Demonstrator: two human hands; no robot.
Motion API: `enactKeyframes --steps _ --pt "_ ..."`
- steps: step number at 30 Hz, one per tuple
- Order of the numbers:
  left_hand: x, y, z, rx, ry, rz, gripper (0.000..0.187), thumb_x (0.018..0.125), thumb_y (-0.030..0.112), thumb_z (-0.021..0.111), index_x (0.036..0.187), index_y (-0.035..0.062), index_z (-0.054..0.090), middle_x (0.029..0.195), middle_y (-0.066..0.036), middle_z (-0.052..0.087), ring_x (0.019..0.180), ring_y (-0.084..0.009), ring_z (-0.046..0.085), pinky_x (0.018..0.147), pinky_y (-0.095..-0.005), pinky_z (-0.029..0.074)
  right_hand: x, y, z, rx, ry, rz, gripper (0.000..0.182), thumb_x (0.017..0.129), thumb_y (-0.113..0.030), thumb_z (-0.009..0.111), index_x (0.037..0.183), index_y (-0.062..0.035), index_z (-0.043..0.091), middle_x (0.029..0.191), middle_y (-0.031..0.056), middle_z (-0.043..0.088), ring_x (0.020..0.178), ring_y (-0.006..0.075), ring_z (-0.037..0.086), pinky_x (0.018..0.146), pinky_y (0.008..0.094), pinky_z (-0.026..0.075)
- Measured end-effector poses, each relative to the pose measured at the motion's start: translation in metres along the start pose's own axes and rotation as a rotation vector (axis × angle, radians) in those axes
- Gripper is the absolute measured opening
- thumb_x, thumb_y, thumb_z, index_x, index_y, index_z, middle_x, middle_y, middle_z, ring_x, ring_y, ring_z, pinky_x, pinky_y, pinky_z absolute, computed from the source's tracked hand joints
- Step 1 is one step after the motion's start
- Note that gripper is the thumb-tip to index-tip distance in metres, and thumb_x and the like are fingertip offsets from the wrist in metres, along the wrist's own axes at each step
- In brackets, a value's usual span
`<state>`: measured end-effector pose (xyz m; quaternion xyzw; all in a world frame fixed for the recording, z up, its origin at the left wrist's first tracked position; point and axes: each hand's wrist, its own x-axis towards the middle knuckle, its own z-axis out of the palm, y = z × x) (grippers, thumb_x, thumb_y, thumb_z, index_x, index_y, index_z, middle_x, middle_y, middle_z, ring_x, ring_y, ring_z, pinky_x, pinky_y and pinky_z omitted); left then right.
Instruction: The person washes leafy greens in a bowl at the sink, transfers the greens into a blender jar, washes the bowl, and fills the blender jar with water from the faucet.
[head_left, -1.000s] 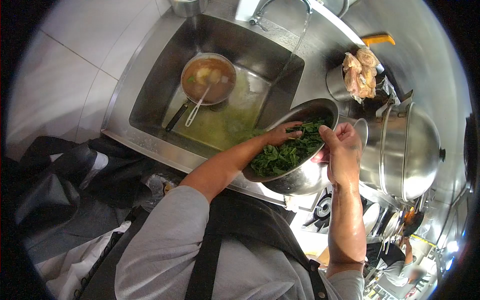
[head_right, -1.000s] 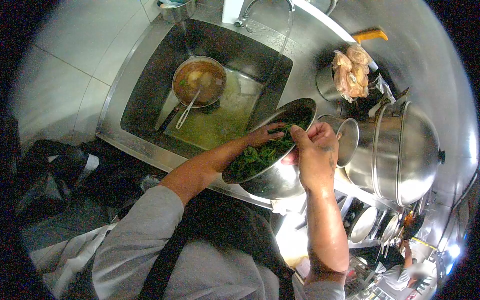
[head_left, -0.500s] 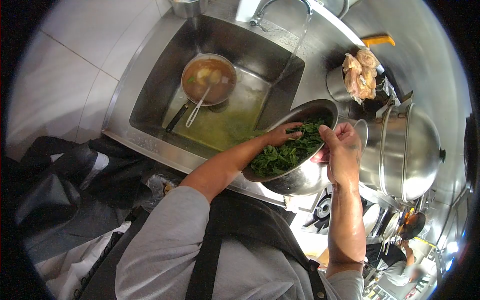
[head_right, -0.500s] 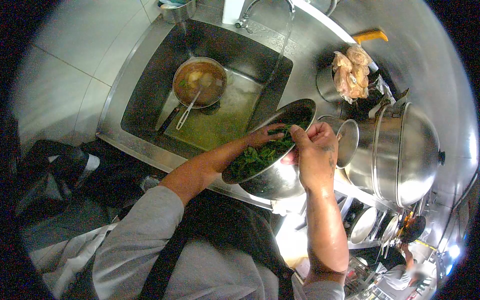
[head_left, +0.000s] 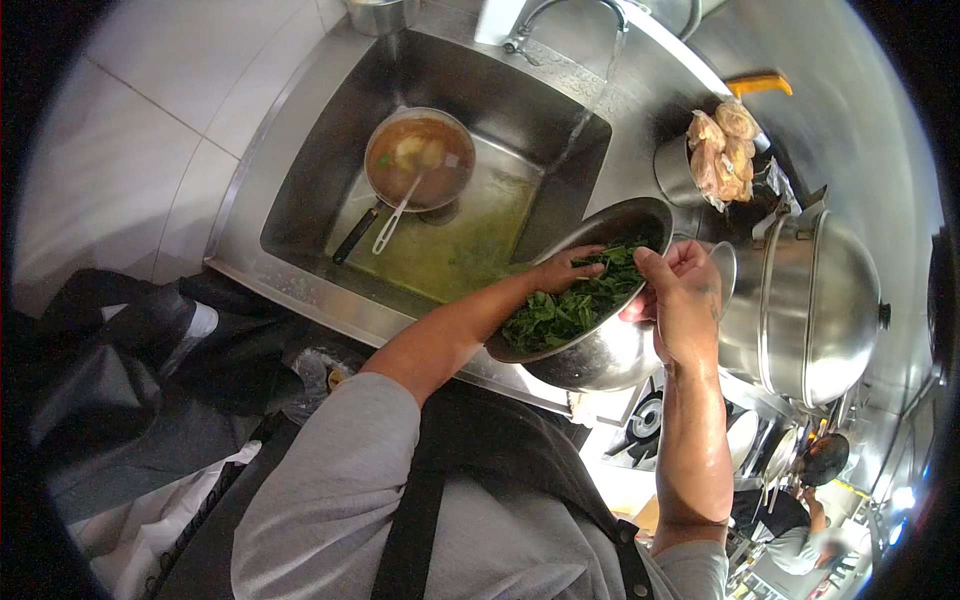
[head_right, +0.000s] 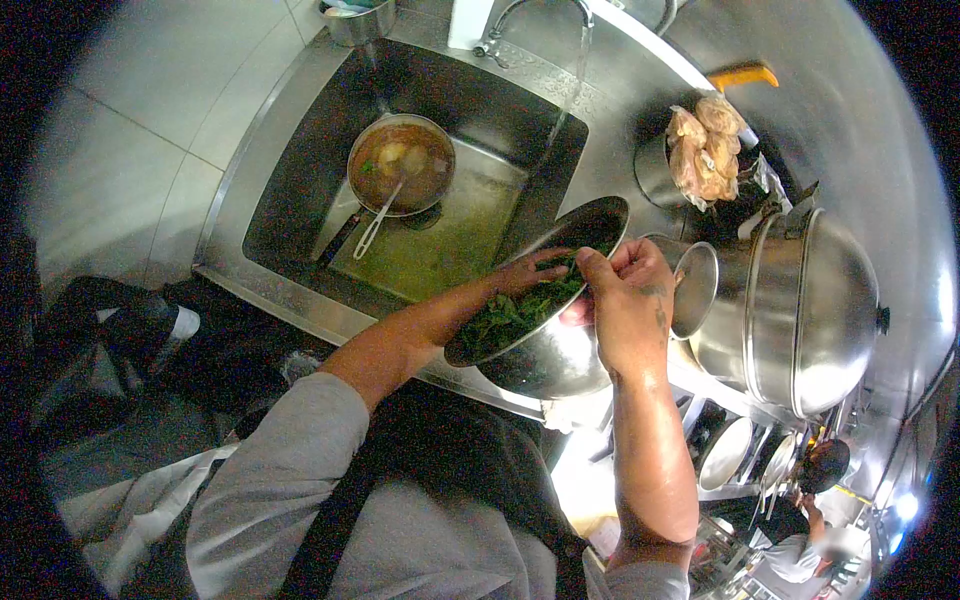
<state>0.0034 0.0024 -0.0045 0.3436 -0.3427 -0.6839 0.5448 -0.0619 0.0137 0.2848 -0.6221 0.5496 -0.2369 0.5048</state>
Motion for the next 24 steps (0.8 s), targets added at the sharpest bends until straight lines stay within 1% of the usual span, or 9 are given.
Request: enactKeyframes --steps 2,3,5,9,11,15,18,20,24 --pt "-0.005 0.012 0.002 0.1 0.013 -0.027 0.068 0.086 0.049 0.063 0.137 0.0091 0.044 0.131 -0.012 0.051 0.116 -0.0205 0.049 0.098 -0.0348 0.04 0.0 -0.001 0.001 0.043 -0.007 0.013 0.023 0.083 -0.006 0.064 0.08 -0.0032 0.041 0.057 0.0097 0.055 0.036 0.0143 0.052 0.033 0.0263 0.046" --pt "-0.005 0.013 0.002 0.1 0.013 -0.027 0.068 0.086 0.049 0.063 0.137 0.0091 0.044 0.131 -0.012 0.051 0.116 -0.0205 0.049 0.098 -0.0348 0.04 0.0 -0.001 0.001 0.042 -0.008 0.013 0.023 0.083 -0.006 0.064 0.08 -0.0032 0.041 0.057 0.0097 0.055 0.036 0.0143 0.052 0.033 0.0263 0.046" --pt "-0.005 0.014 0.003 0.21 0.041 0.042 0.067 0.086 0.048 0.063 0.137 0.0099 0.044 0.129 -0.011 0.052 0.115 -0.0196 0.05 0.097 -0.0341 0.041 0.001 0.001 0.0 0.054 -0.015 0.01 0.023 0.083 -0.006 0.064 0.08 -0.0032 0.041 0.058 0.0096 0.055 0.036 0.0146 0.052 0.033 0.0262 0.046" --pt "-0.001 0.008 0.001 0.161 0.014 0.053 0.066 0.086 0.047 0.063 0.137 0.0101 0.044 0.128 -0.01 0.053 0.114 -0.0192 0.051 0.097 -0.0342 0.041 0.001 -0.001 0.001 0.027 -0.008 0.016 0.023 0.083 -0.007 0.064 0.081 -0.0033 0.041 0.059 0.0093 0.055 0.036 0.0148 0.053 0.033 0.0262 0.047" --pt "-0.004 0.009 0.002 0.042 0.002 -0.027 0.065 0.086 0.047 0.063 0.136 0.0099 0.045 0.127 -0.01 0.054 0.114 -0.019 0.05 0.097 -0.0341 0.041 0.001 -0.001 0.001 0.024 -0.004 0.016 0.023 0.083 -0.007 0.064 0.081 -0.0032 0.041 0.059 0.0091 0.054 0.036 0.0149 0.053 0.033 0.0263 0.047" --pt "-0.007 0.016 0.004 0.062 0.001 -0.021 0.065 0.086 0.046 0.064 0.136 0.0094 0.046 0.128 -0.01 0.053 0.115 -0.0192 0.05 0.098 -0.0341 0.039 0.003 0.002 0.001 0.05 -0.007 0.013 0.024 0.083 -0.007 0.065 0.081 -0.0033 0.041 0.059 0.009 0.054 0.036 0.0148 0.053 0.033 0.0264 0.047" --pt "-0.005 0.011 0.003 0.078 0.014 -0.021 0.066 0.086 0.047 0.063 0.136 0.0087 0.045 0.129 -0.011 0.052 0.116 -0.0194 0.049 0.099 -0.0342 0.038 0.009 0.011 -0.003 -0.021 -0.01 -0.038 0.025 0.083 -0.007 0.065 0.08 -0.0035 0.041 0.059 0.0089 0.054 0.036 0.0148 0.053 0.034 0.0266 0.047" --pt "-0.004 0.006 0.004 0.007 0.001 -0.012 0.066 0.086 0.048 0.062 0.136 0.0076 0.045 0.13 -0.011 0.051 0.118 -0.0198 0.048 0.1 -0.0342 0.038 0.012 0.015 -0.004 -0.089 0.0 -0.094 0.025 0.083 -0.007 0.065 0.08 -0.0034 0.04 0.059 0.0088 0.054 0.037 0.0149 0.053 0.034 0.0267 0.047" --pt "0.003 -0.006 -0.001 0.025 0.017 0.017 0.067 0.087 0.048 0.062 0.136 0.0063 0.045 0.13 -0.012 0.051 0.118 -0.0201 0.047 0.1 -0.034 0.037 0.007 0.003 0.001 -0.021 -0.008 -0.031 0.025 0.083 -0.007 0.065 0.08 -0.0032 0.04 0.058 0.0088 0.054 0.037 0.0152 0.053 0.034 0.0268 0.048"
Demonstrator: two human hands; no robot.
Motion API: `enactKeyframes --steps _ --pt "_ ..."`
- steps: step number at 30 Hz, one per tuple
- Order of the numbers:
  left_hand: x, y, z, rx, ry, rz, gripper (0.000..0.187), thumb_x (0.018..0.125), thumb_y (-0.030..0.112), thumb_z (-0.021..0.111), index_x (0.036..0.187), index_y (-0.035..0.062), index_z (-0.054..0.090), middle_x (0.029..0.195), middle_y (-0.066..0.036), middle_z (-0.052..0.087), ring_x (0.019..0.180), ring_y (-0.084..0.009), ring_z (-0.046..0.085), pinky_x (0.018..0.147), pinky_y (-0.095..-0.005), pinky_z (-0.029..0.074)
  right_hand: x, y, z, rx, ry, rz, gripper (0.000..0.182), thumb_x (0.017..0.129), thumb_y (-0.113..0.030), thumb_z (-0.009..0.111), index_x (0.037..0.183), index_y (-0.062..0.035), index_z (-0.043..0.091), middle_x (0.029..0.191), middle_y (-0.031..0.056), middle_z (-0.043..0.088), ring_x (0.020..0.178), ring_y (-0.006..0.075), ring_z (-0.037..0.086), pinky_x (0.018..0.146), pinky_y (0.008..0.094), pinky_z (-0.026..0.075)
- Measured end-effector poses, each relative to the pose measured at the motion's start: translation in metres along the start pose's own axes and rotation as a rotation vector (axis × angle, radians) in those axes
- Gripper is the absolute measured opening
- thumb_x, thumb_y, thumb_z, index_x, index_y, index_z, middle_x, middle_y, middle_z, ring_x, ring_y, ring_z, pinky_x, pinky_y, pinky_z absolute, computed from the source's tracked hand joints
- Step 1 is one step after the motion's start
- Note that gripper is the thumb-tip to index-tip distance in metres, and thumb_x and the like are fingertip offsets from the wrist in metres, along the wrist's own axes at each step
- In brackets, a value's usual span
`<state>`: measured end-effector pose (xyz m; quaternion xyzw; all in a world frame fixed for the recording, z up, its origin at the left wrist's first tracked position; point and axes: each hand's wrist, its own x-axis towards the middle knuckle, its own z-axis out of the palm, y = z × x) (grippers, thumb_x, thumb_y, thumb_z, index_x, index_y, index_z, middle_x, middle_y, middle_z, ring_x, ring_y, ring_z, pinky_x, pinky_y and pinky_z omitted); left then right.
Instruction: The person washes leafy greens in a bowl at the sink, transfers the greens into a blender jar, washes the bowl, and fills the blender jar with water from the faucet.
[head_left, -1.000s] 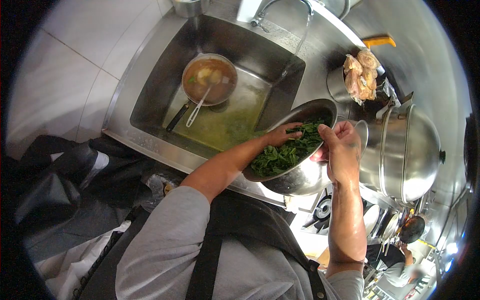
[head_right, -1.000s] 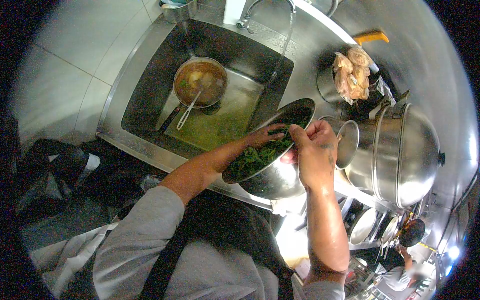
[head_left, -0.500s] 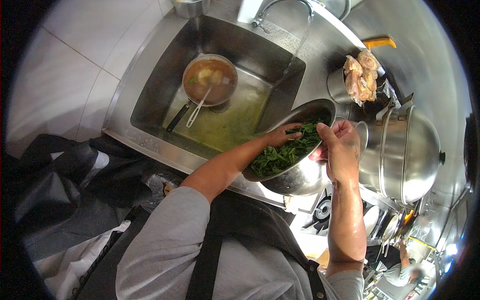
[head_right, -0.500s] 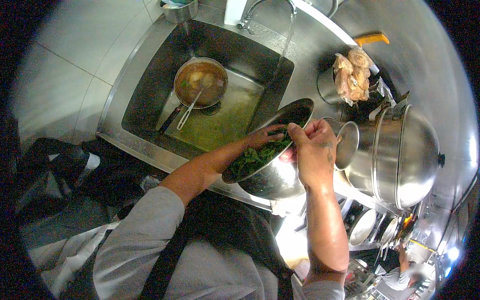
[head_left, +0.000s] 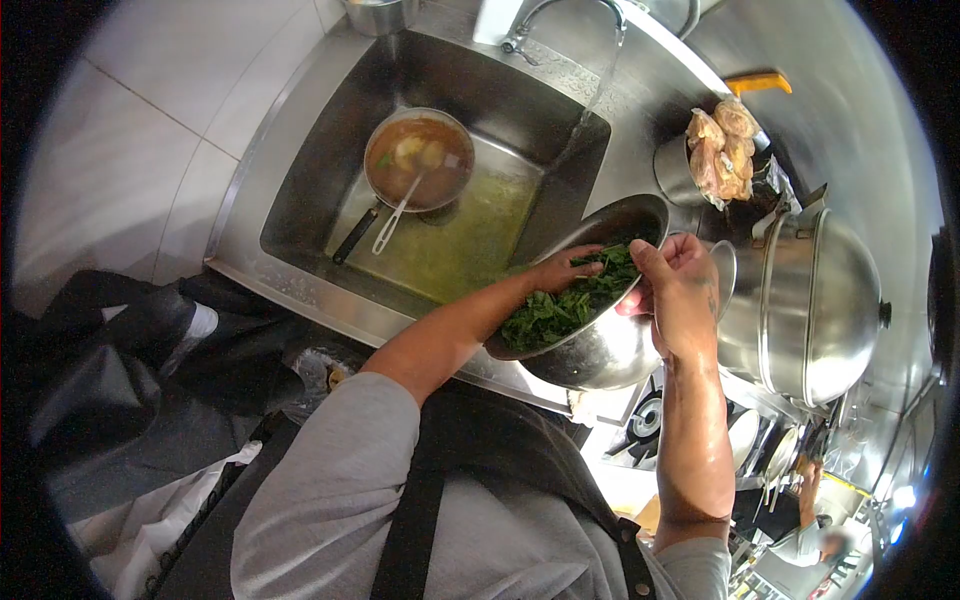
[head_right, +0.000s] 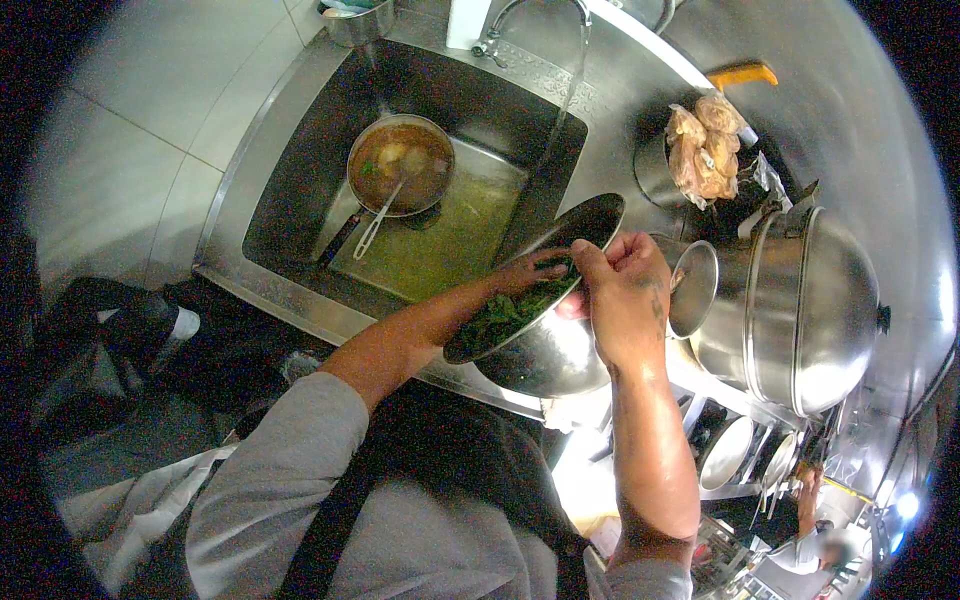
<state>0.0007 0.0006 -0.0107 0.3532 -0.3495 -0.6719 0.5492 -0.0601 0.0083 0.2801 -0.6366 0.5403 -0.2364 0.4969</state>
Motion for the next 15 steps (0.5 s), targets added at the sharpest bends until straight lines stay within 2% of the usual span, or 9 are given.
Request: enactKeyframes --steps 8,15 --pt "-0.005 0.015 0.0 0.052 -0.032 -0.004 0.066 0.087 0.047 0.063 0.135 0.0046 0.046 0.131 -0.013 0.049 0.119 -0.0204 0.047 0.1 -0.0343 0.037 0.002 0.002 -0.001 -0.024 -0.009 -0.021 0.025 0.084 -0.007 0.065 0.08 -0.0031 0.041 0.058 0.0088 0.054 0.037 0.0151 0.053 0.034 0.0266 0.048" --pt "0.004 -0.004 -0.005 0.049 -0.03 0.026 0.068 0.085 0.048 0.063 0.135 0.0049 0.046 0.133 -0.014 0.048 0.12 -0.021 0.046 0.102 -0.0342 0.035 -0.001 -0.006 0.003 0.04 -0.012 0.039 0.025 0.084 -0.008 0.064 0.08 -0.0033 0.041 0.058 0.0087 0.054 0.037 0.0146 0.053 0.035 0.026 0.048"
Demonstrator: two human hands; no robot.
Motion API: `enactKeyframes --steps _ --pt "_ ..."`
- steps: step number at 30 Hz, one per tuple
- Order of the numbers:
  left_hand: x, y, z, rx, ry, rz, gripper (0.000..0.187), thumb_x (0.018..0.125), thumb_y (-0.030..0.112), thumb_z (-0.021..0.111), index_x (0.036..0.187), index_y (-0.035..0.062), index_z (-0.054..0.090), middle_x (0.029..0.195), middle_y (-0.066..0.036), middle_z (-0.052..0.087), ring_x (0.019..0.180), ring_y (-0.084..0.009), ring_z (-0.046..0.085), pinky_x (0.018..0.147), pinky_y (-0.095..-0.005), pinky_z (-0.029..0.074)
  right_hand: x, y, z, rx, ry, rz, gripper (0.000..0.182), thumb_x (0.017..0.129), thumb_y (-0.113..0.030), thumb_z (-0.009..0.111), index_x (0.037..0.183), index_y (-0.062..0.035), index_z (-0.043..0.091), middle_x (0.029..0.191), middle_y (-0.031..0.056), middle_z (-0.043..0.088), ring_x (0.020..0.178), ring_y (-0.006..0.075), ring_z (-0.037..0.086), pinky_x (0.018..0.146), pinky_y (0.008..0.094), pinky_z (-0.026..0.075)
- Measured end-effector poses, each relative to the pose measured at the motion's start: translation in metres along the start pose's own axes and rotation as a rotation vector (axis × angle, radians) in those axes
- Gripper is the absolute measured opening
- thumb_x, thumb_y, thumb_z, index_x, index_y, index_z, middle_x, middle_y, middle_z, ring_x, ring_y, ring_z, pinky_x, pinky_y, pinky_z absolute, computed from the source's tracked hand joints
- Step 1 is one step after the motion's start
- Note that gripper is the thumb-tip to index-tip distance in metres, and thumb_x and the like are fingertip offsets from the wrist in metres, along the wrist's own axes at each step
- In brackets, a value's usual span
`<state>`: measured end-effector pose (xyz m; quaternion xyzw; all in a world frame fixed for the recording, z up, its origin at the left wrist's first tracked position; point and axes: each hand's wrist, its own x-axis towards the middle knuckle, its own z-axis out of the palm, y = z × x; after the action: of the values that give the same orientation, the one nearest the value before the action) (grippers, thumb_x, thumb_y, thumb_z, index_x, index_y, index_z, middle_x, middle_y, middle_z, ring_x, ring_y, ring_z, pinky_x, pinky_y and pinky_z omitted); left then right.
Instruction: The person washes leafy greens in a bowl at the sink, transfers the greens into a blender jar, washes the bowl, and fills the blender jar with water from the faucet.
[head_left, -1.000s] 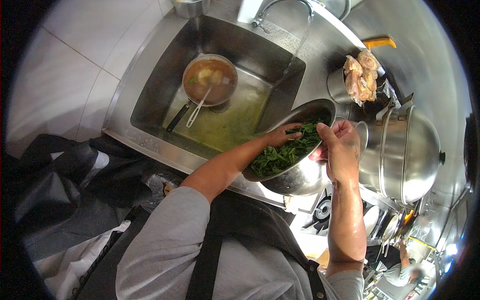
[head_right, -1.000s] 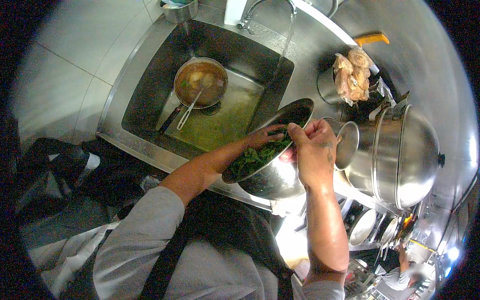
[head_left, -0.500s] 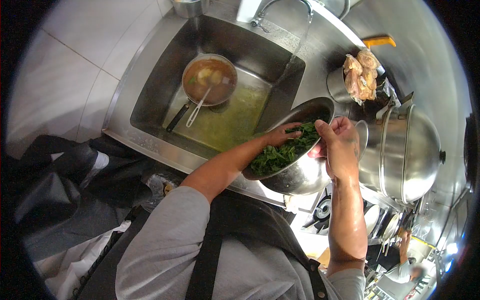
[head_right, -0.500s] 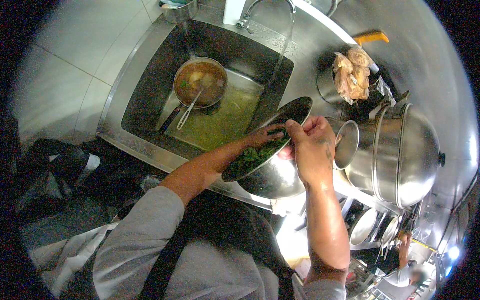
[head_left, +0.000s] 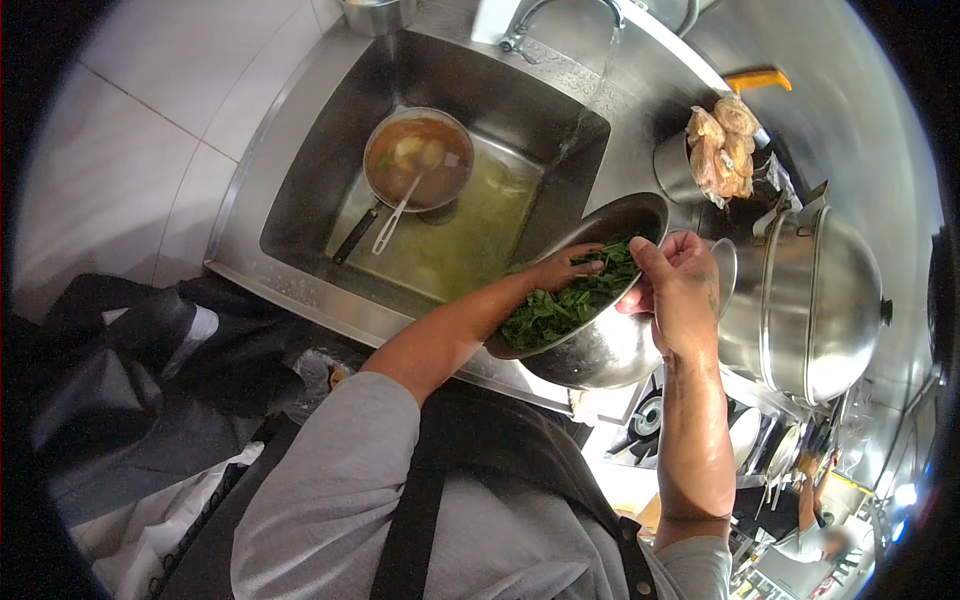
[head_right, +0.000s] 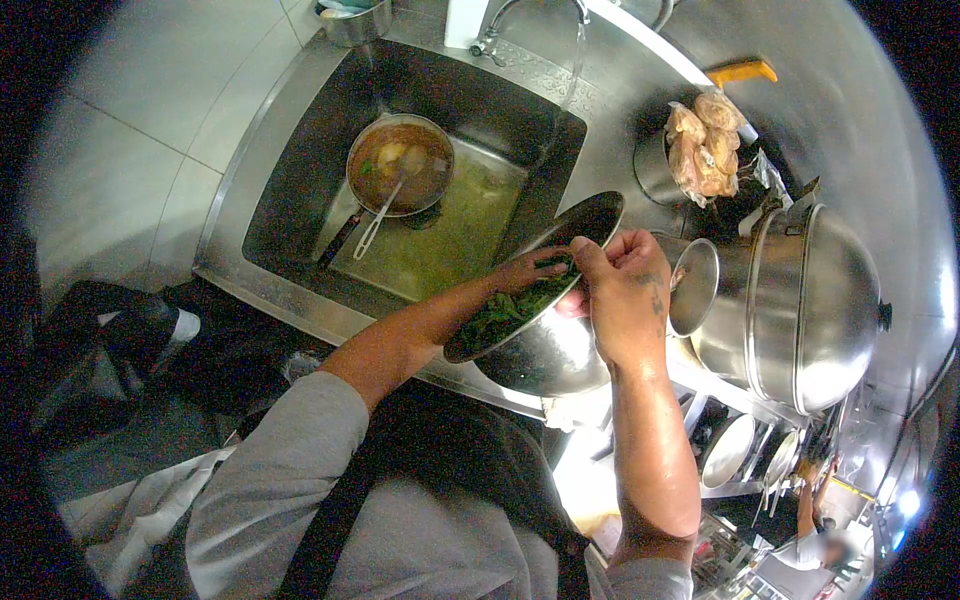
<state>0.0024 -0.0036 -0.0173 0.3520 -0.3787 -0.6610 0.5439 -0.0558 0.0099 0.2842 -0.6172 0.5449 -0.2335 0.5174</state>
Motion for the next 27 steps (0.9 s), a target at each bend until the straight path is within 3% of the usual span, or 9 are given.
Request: enactKeyframes --steps 21,27 --pt "-0.004 0.013 0.0 0.022 -0.003 -0.049 0.068 0.086 0.048 0.063 0.136 0.0055 0.045 0.132 -0.014 0.05 0.12 -0.0211 0.047 0.101 -0.0349 0.036 0.002 0.0 0.003 0.015 0.008 -0.005 0.024 0.084 -0.008 0.064 0.08 -0.0022 0.041 0.057 0.0093 0.054 0.037 0.0149 0.053 0.035 0.026 0.048" --pt "0.0 0.0 -0.002 0.002 0.009 -0.013 0.068 0.086 0.046 0.064 0.136 0.0048 0.045 0.13 -0.013 0.051 0.117 -0.0185 0.048 0.099 -0.0331 0.038 0.011 0.011 -0.003 -0.137 0.008 -0.099 0.024 0.084 -0.008 0.064 0.08 -0.0016 0.042 0.057 0.01 0.055 0.037 0.0154 0.054 0.035 0.0268 0.048"
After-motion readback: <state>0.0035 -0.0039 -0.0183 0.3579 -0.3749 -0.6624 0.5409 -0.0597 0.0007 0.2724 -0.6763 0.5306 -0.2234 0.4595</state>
